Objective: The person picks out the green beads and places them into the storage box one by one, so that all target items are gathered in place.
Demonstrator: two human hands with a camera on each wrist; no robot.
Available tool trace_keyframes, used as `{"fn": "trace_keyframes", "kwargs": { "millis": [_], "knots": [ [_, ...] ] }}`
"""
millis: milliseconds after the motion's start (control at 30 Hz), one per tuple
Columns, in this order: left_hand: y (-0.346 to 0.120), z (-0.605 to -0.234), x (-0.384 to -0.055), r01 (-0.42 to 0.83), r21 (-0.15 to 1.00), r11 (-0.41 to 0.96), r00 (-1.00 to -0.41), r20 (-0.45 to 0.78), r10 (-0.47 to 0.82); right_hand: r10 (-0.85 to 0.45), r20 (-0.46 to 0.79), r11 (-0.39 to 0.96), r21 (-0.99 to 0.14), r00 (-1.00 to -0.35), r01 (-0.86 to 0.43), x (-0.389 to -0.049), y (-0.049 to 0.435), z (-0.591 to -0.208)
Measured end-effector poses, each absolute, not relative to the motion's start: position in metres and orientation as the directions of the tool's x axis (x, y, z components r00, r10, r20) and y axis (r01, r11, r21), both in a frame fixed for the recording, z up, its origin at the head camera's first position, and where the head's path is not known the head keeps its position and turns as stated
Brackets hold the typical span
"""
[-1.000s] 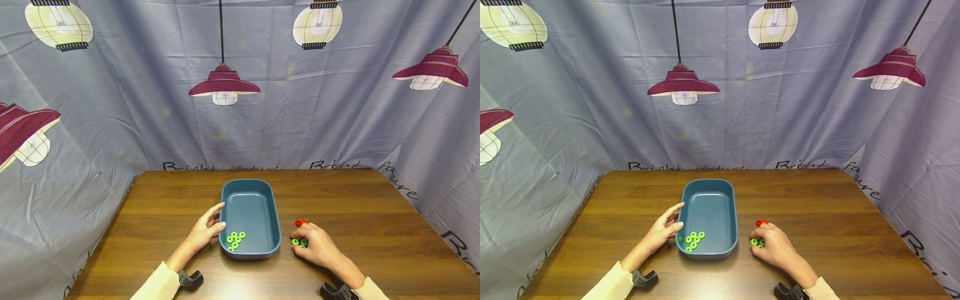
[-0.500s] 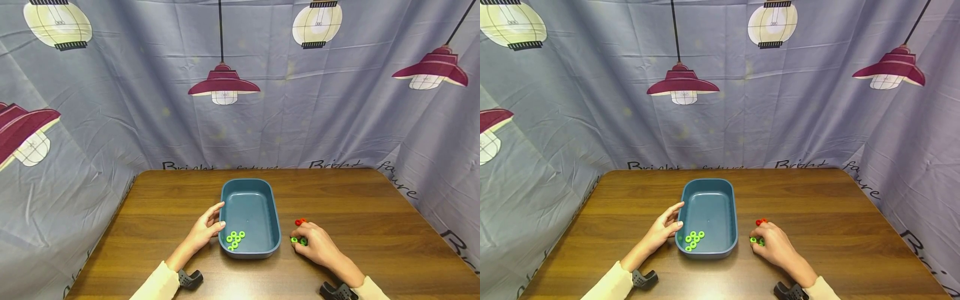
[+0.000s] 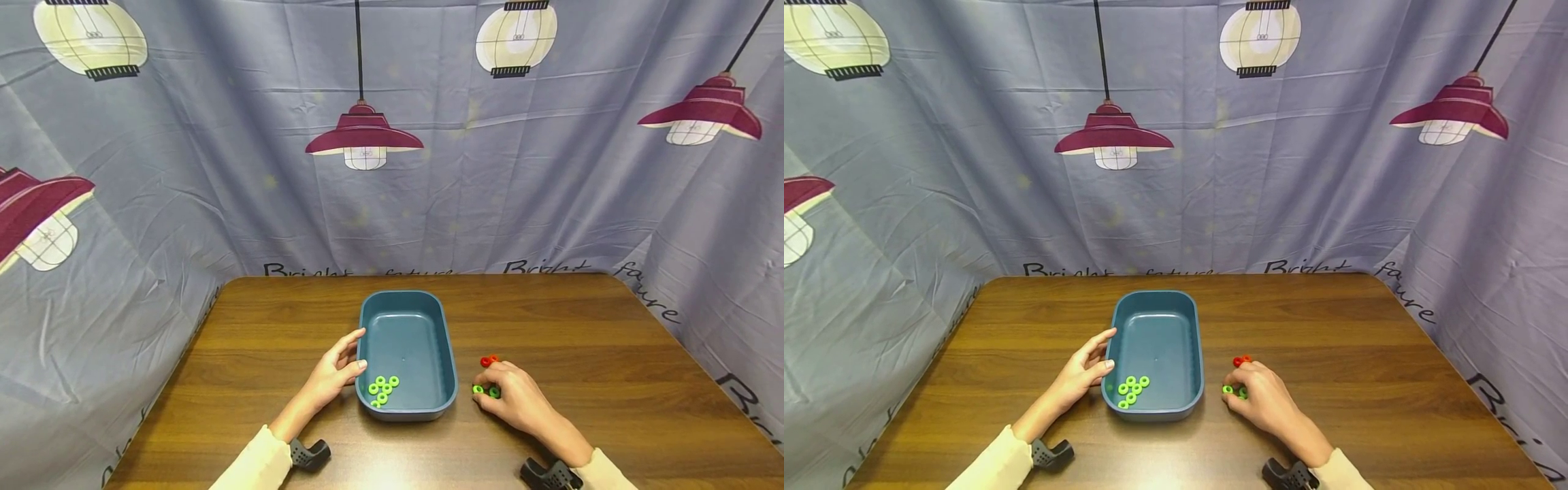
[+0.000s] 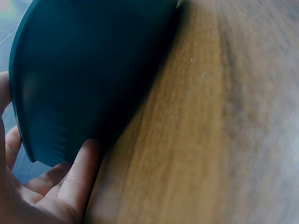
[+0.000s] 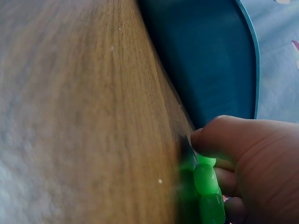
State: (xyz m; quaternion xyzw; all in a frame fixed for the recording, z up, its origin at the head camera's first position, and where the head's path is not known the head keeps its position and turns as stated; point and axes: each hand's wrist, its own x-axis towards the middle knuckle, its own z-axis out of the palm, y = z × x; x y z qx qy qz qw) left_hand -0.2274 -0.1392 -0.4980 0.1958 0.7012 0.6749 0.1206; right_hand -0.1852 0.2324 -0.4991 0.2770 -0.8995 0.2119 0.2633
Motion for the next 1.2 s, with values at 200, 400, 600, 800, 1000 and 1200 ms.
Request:
{"fn": "trace_keyframes", "kwargs": {
  "millis": [200,400,600,800,1000,1200],
  "knots": [
    [-0.1388,-0.4975,-0.2265,0.105,0.994,0.003,-0.897,0.094,0.433,-0.363,0.604,0.761,-0.247,-0.709,-0.6,-0.1851,0.2313,-0.4989],
    [-0.1392,-0.4978,-0.2261,0.101,0.995,0.006,-0.897,0.089,0.434,-0.35,0.603,0.765,-0.258,-0.717,-0.591,-0.1858,0.2322,-0.4998],
    [-0.1392,-0.4982,-0.2271,0.107,0.994,0.01,-0.895,0.092,0.438,-0.344,0.609,0.751,-0.278,-0.714,-0.599,-0.1857,0.2332,-0.4995],
    [-0.1394,-0.4975,-0.2278,0.114,0.993,0.008,-0.893,0.099,0.439,-0.333,0.598,0.725,-0.332,-0.729,-0.604,-0.1859,0.2326,-0.497],
    [-0.1395,-0.4974,-0.2278,0.114,0.993,0.012,-0.894,0.097,0.437,-0.317,0.603,0.715,-0.355,-0.732,-0.602,-0.1868,0.2325,-0.4971],
    [-0.1389,-0.4978,-0.2268,0.112,0.994,0.015,-0.898,0.095,0.43,-0.301,0.611,0.71,-0.368,-0.732,-0.6,-0.1862,0.2311,-0.4988]
  ]
}}
